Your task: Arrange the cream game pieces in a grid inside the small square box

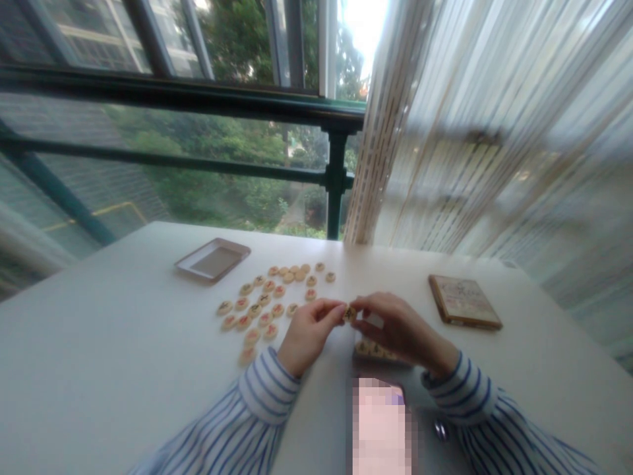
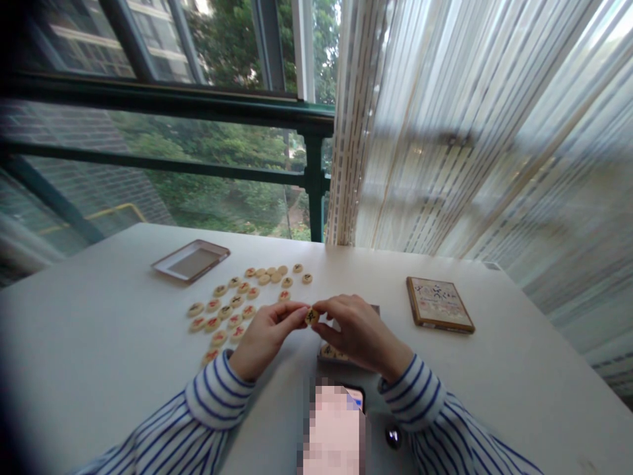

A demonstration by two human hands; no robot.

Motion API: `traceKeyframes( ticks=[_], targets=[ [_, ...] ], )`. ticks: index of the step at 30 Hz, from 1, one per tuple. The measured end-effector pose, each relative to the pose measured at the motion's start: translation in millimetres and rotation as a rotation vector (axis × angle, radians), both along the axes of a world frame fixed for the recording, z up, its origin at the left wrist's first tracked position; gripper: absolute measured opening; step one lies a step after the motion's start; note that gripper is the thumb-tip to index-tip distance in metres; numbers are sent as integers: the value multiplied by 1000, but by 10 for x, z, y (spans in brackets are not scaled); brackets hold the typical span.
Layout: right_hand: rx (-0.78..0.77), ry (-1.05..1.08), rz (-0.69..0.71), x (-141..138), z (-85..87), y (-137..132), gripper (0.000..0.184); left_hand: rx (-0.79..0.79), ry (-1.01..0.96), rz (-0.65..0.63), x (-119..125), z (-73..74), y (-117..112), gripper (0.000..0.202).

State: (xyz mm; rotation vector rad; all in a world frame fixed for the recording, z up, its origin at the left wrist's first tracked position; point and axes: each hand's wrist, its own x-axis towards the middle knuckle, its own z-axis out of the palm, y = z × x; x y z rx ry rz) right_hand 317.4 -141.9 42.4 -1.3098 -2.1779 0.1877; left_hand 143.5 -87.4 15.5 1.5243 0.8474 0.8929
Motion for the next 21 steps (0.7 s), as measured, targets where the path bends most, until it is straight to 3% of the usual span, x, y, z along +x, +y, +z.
traceKeyframes(
  ticks=[21],
  targets=[
    [-28, -91, -32, 52, 63, -22, 17, -32, -10, -76, 6, -42, -18, 31]
  ],
)
